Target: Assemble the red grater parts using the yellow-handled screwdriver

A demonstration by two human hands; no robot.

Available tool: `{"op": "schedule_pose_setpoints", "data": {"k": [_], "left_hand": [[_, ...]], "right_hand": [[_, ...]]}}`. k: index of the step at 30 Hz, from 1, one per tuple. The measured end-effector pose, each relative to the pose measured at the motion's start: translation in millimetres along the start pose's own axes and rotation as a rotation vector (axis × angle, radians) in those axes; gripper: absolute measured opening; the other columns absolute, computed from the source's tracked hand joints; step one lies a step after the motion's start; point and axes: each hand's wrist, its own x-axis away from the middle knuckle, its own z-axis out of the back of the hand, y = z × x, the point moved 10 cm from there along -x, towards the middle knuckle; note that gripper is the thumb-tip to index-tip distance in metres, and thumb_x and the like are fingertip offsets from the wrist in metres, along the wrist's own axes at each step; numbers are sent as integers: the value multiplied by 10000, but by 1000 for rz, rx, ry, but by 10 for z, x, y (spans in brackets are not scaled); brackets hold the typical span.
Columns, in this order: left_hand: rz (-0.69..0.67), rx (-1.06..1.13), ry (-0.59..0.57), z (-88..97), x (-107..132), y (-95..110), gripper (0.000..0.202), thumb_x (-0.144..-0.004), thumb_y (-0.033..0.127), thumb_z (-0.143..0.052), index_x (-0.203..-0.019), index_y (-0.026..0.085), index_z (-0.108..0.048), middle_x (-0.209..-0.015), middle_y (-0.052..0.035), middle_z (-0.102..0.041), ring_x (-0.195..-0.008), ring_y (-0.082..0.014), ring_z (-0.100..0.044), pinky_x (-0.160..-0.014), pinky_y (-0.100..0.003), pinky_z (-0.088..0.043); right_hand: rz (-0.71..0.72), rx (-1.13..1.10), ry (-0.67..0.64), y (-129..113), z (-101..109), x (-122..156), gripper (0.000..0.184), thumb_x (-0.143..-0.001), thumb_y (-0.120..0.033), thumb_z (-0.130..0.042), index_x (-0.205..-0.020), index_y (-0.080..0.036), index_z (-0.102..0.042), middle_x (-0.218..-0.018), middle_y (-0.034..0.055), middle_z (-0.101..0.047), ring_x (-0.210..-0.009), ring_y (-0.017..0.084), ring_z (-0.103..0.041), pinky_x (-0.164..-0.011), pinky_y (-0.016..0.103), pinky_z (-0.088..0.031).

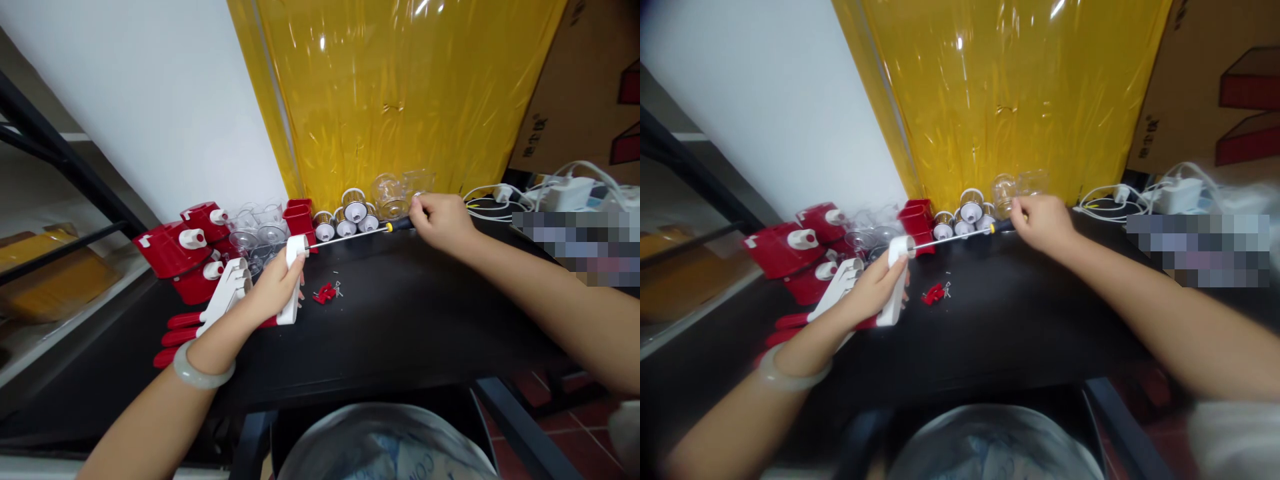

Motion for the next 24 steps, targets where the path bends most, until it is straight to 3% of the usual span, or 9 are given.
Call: {"op": "schedule_pose_setpoints", "data": {"k": [3, 6, 8, 10, 14, 18, 22, 24], "left_hand": [[125, 149, -51, -71, 13, -90, 327, -977, 557, -477, -950, 233, -442, -709, 25, -583, -479, -172, -622, -392, -295, -533], [211, 250, -75, -117, 26, -149, 338, -971, 560, -498, -960, 226, -454, -700, 29, -577, -471, -162, -610, -393, -296, -539], [208, 242, -65, -106, 20, -154, 347, -968, 568, -501, -973, 224, -458, -699, 28, -580, -469, -166, -609, -388, -294, -527], [137, 156, -30, -53, 2, -109, 346, -970, 571, -491, -964, 226, -454, -704, 25, -583, -472, -173, -615, -400, -293, -516], [-88, -132, 56, 58, 10, 103, 311, -1009, 520, -421, -976, 217, -477, -732, 9, -600, -501, -172, -627, -506, -300, -515], [-199, -335, 103, 99, 54, 247, 328, -1032, 461, -385, -1144, 181, -513, -754, -7, -630, -570, -192, -653, -654, -331, -519], [-197, -376, 121, 130, 55, 239, 410, -1039, 474, -371, -1271, 156, -485, -747, -10, -643, -592, -204, -666, -681, -333, -507], [-190, -359, 128, 147, 44, 216, 435, -1039, 486, -364, -1294, 153, -477, -747, -13, -648, -579, -202, -663, -656, -322, -503]], "right_hand": [[108, 49, 146, -136, 225, 40, 340, -904, -343, -433, -581, -239, -419, -570, 59, -524, -581, 191, -507, -586, 341, -329], [123, -27, 215, -182, 357, 59, 297, -874, -349, -523, -600, -242, -479, -592, 56, -555, -597, 196, -536, -607, 347, -386], [49, -192, 243, -101, 384, 34, 261, -861, -353, -556, -629, -238, -522, -622, 56, -592, -609, 199, -562, -622, 351, -425], [-128, -440, 214, 112, 276, -13, 255, -865, -386, -565, -662, -232, -553, -665, 54, -623, -611, 192, -578, -596, 337, -445], [-541, -913, -75, 469, -340, -2, 339, -901, -472, -535, -678, -219, -567, -629, 34, -561, -471, 138, -456, -405, 264, -293], [-786, -1004, -392, 516, -813, 224, 466, -981, -528, -419, -698, -196, -581, -552, 49, -572, -404, 112, -410, -370, 227, -203], [-846, -891, -730, 397, -1078, 528, 561, -999, -625, -306, -782, -195, -594, -516, 67, -617, -324, 92, -320, -368, 220, -133], [-802, -833, -797, 356, -1114, 578, 566, -988, -643, -332, -736, -200, -578, -453, 37, -564, -306, 83, -250, -374, 234, -132]]}}
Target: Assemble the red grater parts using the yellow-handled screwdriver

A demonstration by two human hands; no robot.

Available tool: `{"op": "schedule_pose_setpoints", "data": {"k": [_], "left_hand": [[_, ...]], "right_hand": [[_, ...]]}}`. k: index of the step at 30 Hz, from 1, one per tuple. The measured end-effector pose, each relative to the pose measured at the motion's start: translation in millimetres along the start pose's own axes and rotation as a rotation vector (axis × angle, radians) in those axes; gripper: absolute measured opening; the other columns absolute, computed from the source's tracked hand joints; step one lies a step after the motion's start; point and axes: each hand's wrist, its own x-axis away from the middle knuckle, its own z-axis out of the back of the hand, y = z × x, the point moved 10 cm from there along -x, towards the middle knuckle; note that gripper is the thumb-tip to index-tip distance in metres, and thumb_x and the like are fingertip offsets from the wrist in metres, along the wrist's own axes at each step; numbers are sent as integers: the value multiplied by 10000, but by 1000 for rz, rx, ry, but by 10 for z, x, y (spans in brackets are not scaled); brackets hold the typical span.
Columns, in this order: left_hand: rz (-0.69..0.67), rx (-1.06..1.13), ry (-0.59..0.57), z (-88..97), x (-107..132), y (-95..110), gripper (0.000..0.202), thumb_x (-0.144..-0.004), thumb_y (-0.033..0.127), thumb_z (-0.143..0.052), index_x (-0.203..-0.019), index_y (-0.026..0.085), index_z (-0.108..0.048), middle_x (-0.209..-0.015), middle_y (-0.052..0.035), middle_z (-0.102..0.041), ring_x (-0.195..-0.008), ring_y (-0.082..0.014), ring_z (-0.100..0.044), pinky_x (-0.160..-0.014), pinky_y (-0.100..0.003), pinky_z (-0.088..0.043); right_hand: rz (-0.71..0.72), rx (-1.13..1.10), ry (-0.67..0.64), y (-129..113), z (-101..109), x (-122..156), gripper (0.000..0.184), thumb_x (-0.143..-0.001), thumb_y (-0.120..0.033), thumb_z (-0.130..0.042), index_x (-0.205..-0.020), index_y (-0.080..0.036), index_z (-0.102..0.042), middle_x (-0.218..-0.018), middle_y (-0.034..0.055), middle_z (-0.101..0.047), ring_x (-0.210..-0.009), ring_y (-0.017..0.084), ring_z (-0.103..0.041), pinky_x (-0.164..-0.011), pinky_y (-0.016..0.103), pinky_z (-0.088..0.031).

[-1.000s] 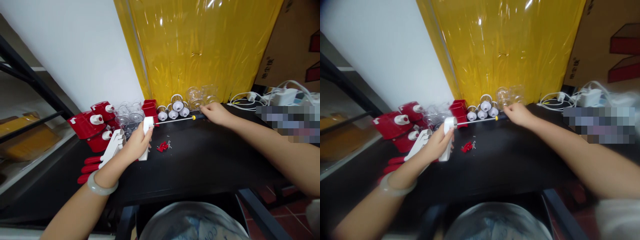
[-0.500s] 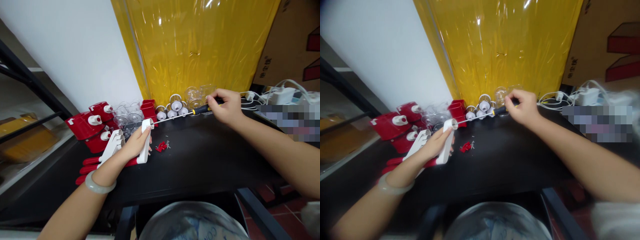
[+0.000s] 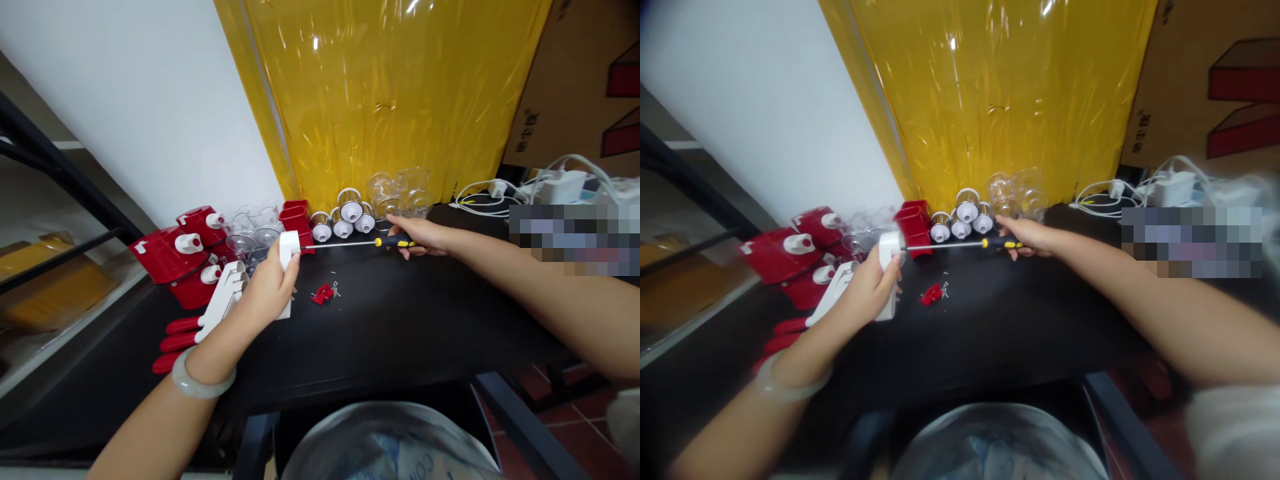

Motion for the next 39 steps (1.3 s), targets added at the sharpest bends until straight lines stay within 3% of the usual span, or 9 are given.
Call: {"op": "schedule_pose_setpoints", "data": {"k": [3, 7, 15, 19, 22, 25, 28, 35, 39], "left_hand": [[8, 23, 9, 10, -13, -27, 435, -1035, 491, -369, -1294, 159, -478, -783, -21, -658, -558, -193, -657, -627, -314, -500], [32, 70, 7, 10, -27, -46, 378, -1030, 473, -381, -1224, 172, -503, -769, -15, -645, -526, -178, -639, -603, -306, -501], [163, 273, -36, -87, -45, -194, 318, -979, 539, -454, -961, 222, -474, -706, 10, -599, -489, -183, -629, -461, -287, -497], [304, 424, -106, -205, -16, -289, 341, -938, 569, -519, -961, 233, -470, -679, 13, -593, -462, -204, -624, -385, -300, -492], [318, 450, -133, -246, -4, -277, 328, -941, 558, -529, -938, 236, -468, -666, 18, -591, -456, -201, -625, -385, -304, -501], [320, 449, -145, -263, 6, -267, 339, -940, 568, -535, -928, 237, -461, -667, 29, -588, -455, -192, -623, -386, -305, -514], [316, 478, -149, -270, 8, -255, 351, -947, 583, -519, -936, 239, -454, -673, 35, -579, -452, -181, -614, -378, -307, -522], [303, 611, -131, -288, 24, -187, 356, -957, 581, -514, -943, 228, -465, -726, 25, -596, -467, -145, -607, -391, -283, -541], [278, 701, -86, -259, 9, -182, 393, -930, 608, -543, -970, 225, -466, -748, 23, -602, -487, -145, -618, -404, -287, -562]], "right_hand": [[76, 121, 107, -71, 104, -6, 513, -981, -592, -415, -669, -207, -548, -402, -7, -485, -320, 100, -297, -399, 251, -199], [320, 310, 290, -359, 272, 69, 493, -982, -553, -421, -659, -207, -562, -426, -16, -492, -422, 137, -442, -518, 266, -346], [834, 660, 742, -925, 386, 744, 335, -931, -406, -442, -655, -239, -531, -619, 37, -589, -622, 201, -562, -640, 332, -409], [974, 774, 793, -1017, 344, 973, 209, -860, -372, -498, -711, -255, -586, -687, 66, -634, -683, 228, -610, -676, 364, -444], [1039, 677, 810, -1023, 382, 1043, 138, -833, -366, -534, -801, -255, -611, -749, 72, -668, -697, 232, -628, -677, 377, -465], [1038, 484, 806, -973, 461, 966, 107, -824, -350, -578, -854, -248, -590, -780, 61, -670, -695, 220, -626, -673, 371, -485], [924, 317, 759, -873, 542, 722, 139, -842, -376, -589, -805, -245, -558, -753, 41, -638, -713, 208, -617, -675, 353, -497], [843, -164, 673, -797, 696, 537, 264, -936, -434, -418, -759, -252, -492, -708, 53, -581, -708, 210, -628, -659, 359, -510], [754, -141, 593, -807, 607, 523, 480, -978, -590, -295, -753, -249, -547, -715, 85, -614, -666, 209, -622, -600, 357, -496]]}}
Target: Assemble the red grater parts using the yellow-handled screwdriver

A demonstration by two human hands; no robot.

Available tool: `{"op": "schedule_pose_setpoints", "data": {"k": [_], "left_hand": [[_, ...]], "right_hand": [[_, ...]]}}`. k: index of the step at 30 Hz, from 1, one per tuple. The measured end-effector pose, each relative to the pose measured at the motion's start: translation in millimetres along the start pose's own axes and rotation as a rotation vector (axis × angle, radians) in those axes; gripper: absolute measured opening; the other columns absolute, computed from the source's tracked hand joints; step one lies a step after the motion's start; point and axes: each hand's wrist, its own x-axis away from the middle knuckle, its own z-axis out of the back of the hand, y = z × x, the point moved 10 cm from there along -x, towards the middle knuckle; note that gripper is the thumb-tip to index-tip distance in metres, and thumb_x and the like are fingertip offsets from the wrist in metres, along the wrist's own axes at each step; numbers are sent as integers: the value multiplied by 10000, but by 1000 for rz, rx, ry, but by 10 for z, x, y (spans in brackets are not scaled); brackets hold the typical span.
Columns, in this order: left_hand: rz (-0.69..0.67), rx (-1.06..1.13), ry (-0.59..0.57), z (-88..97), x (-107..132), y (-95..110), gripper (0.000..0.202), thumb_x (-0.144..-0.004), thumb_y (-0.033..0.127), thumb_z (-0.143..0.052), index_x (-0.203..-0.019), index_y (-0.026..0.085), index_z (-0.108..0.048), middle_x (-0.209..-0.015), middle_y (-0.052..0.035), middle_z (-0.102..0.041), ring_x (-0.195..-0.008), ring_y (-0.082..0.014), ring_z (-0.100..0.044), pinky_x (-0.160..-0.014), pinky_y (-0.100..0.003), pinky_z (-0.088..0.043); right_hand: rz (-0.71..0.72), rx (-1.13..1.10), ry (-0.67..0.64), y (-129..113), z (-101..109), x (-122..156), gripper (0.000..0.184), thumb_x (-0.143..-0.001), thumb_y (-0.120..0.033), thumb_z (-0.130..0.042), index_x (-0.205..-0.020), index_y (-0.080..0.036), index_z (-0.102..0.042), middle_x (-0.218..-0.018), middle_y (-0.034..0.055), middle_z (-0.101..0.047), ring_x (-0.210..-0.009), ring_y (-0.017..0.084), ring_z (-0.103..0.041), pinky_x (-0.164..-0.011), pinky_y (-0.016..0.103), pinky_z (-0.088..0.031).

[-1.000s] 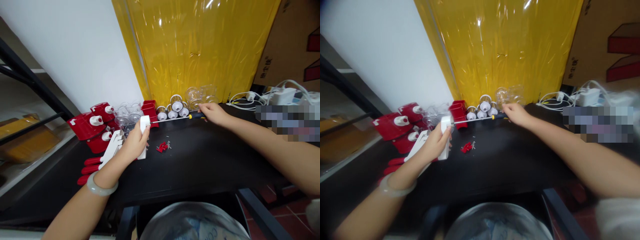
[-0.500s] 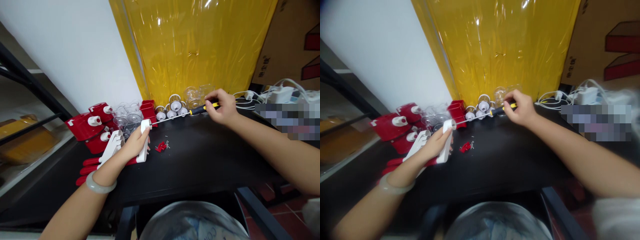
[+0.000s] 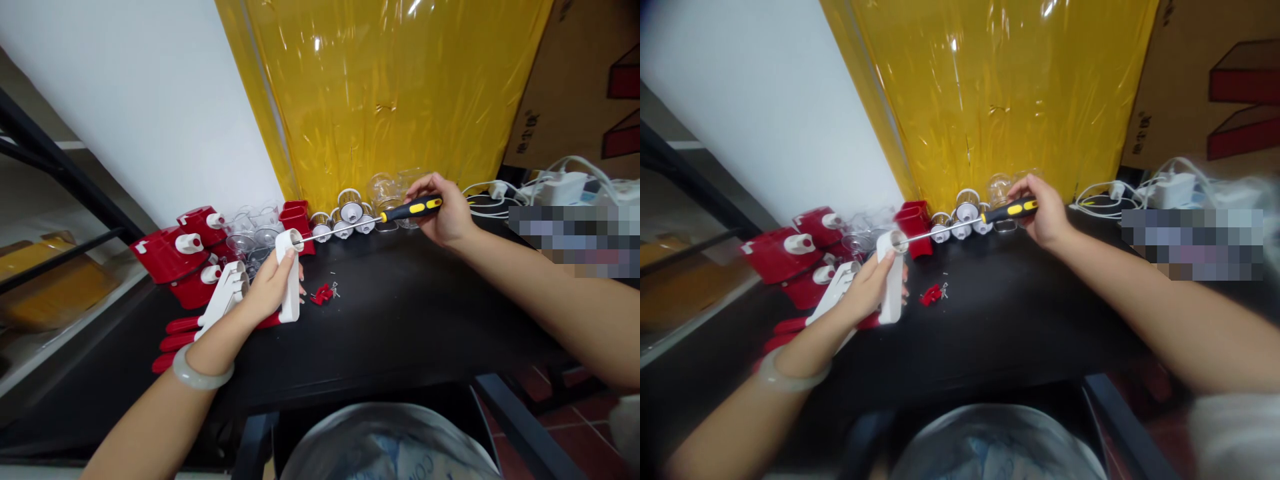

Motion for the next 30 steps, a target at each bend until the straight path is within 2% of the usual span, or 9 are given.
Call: {"op": "schedule_pose_setpoints", "data": {"k": [3, 5, 9, 11, 14, 19, 22, 24, 30], "left_hand": [[-80, 6, 49, 74, -15, 67, 411, -923, 628, -544, -971, 229, -453, -760, 27, -595, -500, -143, -623, -412, -287, -574], [-141, -15, 80, 119, -14, 124, 409, -937, 629, -521, -972, 228, -450, -766, 26, -595, -502, -133, -619, -416, -271, -571], [-244, -33, 109, 169, -9, 181, 410, -959, 635, -490, -990, 230, -437, -782, 14, -614, -520, -135, -637, -428, -256, -573], [-341, -34, 102, 180, -2, 218, 417, -971, 640, -472, -994, 225, -448, -790, 3, -620, -521, -137, -642, -423, -256, -572], [-526, -87, 94, 194, 34, 297, 396, -1007, 600, -436, -1063, 211, -482, -831, -18, -631, -525, -133, -647, -435, -254, -572], [-796, -334, 143, 185, 149, 476, 493, -1050, 496, -409, -1437, 198, -339, -932, -59, -672, -681, -165, -699, -643, -322, -614], [-920, -431, 236, 198, 235, 594, 577, -1041, 446, -466, -1506, 182, -247, -981, -81, -692, -848, -204, -712, -901, -447, -577], [-980, -464, 282, 195, 283, 654, 615, -1024, 413, -516, -1511, 181, -222, -1041, -101, -688, -952, -226, -697, -998, -496, -520], [-1058, -466, 274, 151, 336, 723, 598, -1004, 310, -553, -1489, 189, -225, -1065, -111, -673, -962, -224, -679, -951, -462, -541]], "right_hand": [[-3, 157, -41, -17, -39, 60, 693, -962, -738, -158, -785, -250, -617, -661, 77, -612, -535, 188, -580, -499, 340, -447], [-8, 167, -19, -36, -13, 103, 726, -955, -761, -159, -794, -248, -647, -599, 60, -584, -453, 169, -529, -454, 331, -410], [38, 80, 44, -162, 70, 155, 589, -944, -720, -392, -713, -233, -631, -537, 12, -524, -404, 133, -456, -409, 301, -352], [162, 39, 75, -314, 116, 164, 530, -911, -676, -521, -663, -219, -624, -543, -2, -519, -422, 119, -447, -417, 285, -342], [333, 16, 132, -488, 196, 187, 498, -933, -582, -561, -628, -195, -635, -533, -3, -512, -451, 108, -435, -452, 279, -333], [470, 47, 164, -591, 238, 230, 467, -990, -466, -515, -644, -181, -647, -558, 8, -535, -540, 126, -500, -564, 297, -384], [501, 78, 162, -619, 225, 253, 468, -1001, -451, -490, -648, -182, -640, -570, 10, -542, -561, 135, -519, -603, 308, -410], [526, 94, 165, -646, 219, 270, 467, -1004, -443, -482, -651, -181, -638, -590, 12, -558, -553, 129, -510, -608, 307, -415], [580, 136, 181, -700, 227, 298, 443, -1011, -404, -474, -668, -176, -634, -609, 15, -571, -555, 121, -505, -573, 292, -390]]}}
